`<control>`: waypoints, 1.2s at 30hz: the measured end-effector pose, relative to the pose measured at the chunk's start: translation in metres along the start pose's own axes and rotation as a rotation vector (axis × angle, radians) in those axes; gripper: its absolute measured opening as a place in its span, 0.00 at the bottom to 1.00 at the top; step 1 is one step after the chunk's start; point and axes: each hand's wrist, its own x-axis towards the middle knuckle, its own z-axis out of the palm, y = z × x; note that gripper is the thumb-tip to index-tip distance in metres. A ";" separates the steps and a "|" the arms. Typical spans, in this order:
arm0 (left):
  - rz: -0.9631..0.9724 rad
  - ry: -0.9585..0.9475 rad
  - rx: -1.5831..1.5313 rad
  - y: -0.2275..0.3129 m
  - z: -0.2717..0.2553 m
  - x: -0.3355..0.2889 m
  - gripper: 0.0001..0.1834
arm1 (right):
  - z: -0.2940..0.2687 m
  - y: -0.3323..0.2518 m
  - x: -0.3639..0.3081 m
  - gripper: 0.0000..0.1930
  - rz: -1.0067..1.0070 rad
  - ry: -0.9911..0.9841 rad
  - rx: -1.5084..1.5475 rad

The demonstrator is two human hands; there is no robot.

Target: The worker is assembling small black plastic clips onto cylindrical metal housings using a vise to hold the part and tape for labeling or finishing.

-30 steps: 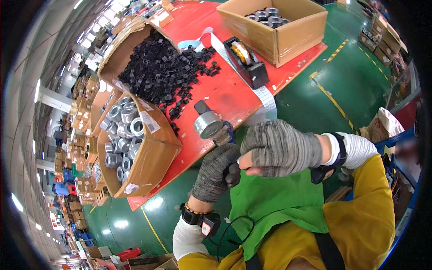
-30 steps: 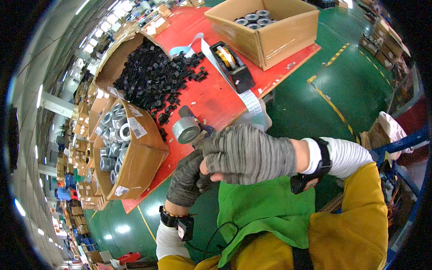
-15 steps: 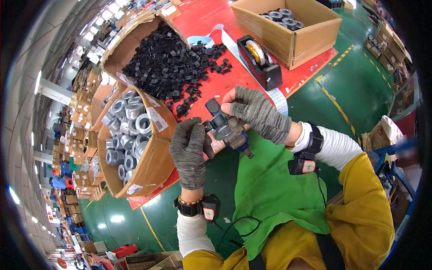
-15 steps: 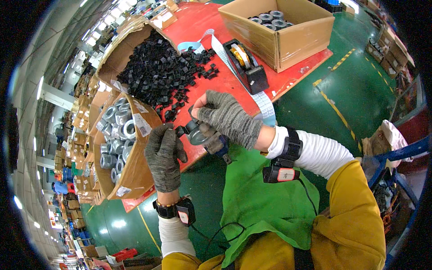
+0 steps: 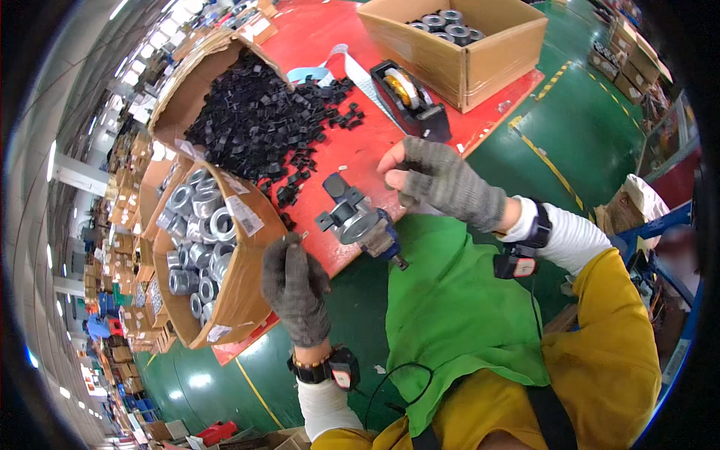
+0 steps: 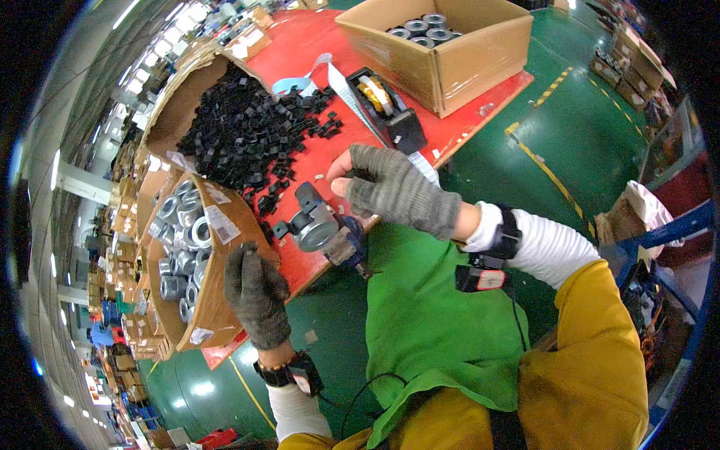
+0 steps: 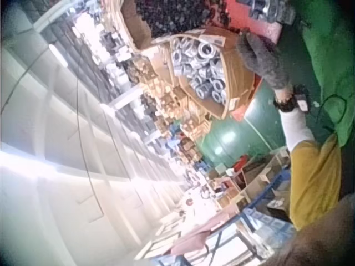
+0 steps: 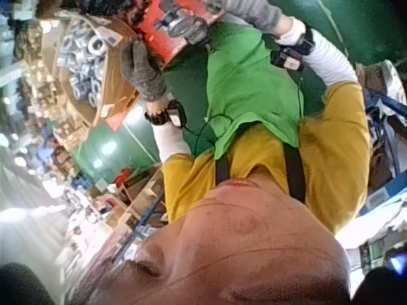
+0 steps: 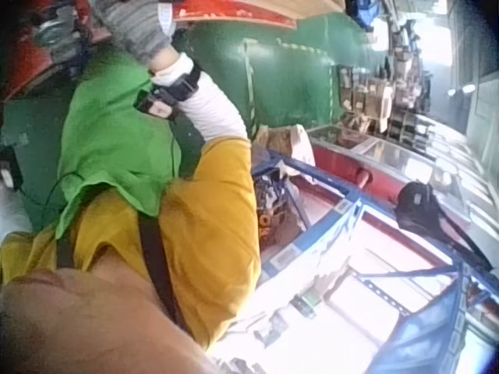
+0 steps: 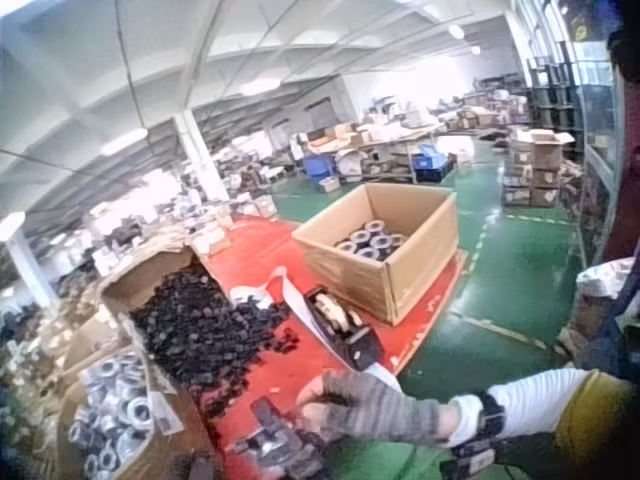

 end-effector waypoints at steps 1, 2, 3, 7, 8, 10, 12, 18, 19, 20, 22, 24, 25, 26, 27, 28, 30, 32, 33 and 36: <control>0.044 -0.024 0.003 -0.003 -0.004 -0.007 0.11 | -0.002 -0.016 -0.012 0.09 0.005 -0.023 -0.061; 0.089 -0.039 0.008 -0.003 -0.009 -0.016 0.11 | -0.005 -0.030 -0.021 0.09 -0.295 -0.091 -0.319; 0.081 -0.078 0.015 0.000 -0.012 -0.026 0.10 | -0.007 -0.045 -0.029 0.08 -0.599 -0.161 -0.575; 0.129 -0.217 0.085 0.011 0.019 -0.049 0.08 | 0.011 -0.115 -0.086 0.09 -0.786 -0.396 -0.918; 0.095 -0.232 0.091 0.006 0.017 -0.050 0.08 | 0.002 -0.104 -0.082 0.09 -0.750 -0.390 -0.905; -0.012 -0.223 0.088 -0.001 0.011 -0.056 0.05 | 0.004 -0.082 -0.084 0.09 -0.688 -0.378 -0.880; -0.150 -0.002 0.170 -0.010 0.013 -0.071 0.03 | 0.002 -0.085 -0.100 0.09 -0.649 -0.352 -0.866; -0.242 -0.396 0.049 -0.009 0.039 -0.069 0.11 | -0.006 -0.063 -0.129 0.09 -0.528 -0.312 -0.812; -0.265 -0.432 0.059 -0.005 0.044 -0.070 0.12 | -0.006 -0.061 -0.132 0.09 -0.513 -0.306 -0.811; -0.275 -0.442 0.057 -0.003 0.046 -0.070 0.12 | -0.006 -0.059 -0.134 0.09 -0.497 -0.298 -0.813; -0.218 -0.449 0.077 0.005 0.049 -0.071 0.12 | -0.013 -0.062 -0.136 0.08 -0.493 -0.304 -0.815; -0.185 -0.435 0.091 0.002 0.049 -0.072 0.13 | -0.018 -0.060 -0.142 0.08 -0.481 -0.306 -0.836; -0.200 -0.428 0.070 -0.003 0.048 -0.073 0.13 | -0.021 -0.059 -0.145 0.08 -0.467 -0.299 -0.848; -0.265 -0.431 0.122 0.002 0.050 -0.073 0.12 | -0.023 -0.058 -0.147 0.08 -0.454 -0.293 -0.857; -0.268 -0.440 0.117 -0.001 0.052 -0.072 0.12 | -0.026 -0.057 -0.150 0.08 -0.443 -0.287 -0.865; -0.302 -0.482 0.123 -0.004 0.051 -0.071 0.12 | -0.026 -0.056 -0.152 0.08 -0.434 -0.282 -0.866; -0.341 -0.521 0.134 -0.007 0.049 -0.070 0.12 | -0.026 -0.053 -0.155 0.08 -0.422 -0.277 -0.860; -0.337 -0.529 0.147 -0.008 0.048 -0.070 0.12 | -0.026 -0.049 -0.156 0.08 -0.418 -0.279 -0.848; -0.336 -0.530 0.153 -0.008 0.048 -0.070 0.12 | -0.026 -0.046 -0.156 0.08 -0.416 -0.281 -0.841; -0.344 -0.541 0.179 -0.009 0.045 -0.072 0.12 | -0.025 -0.037 -0.158 0.08 -0.400 -0.283 -0.810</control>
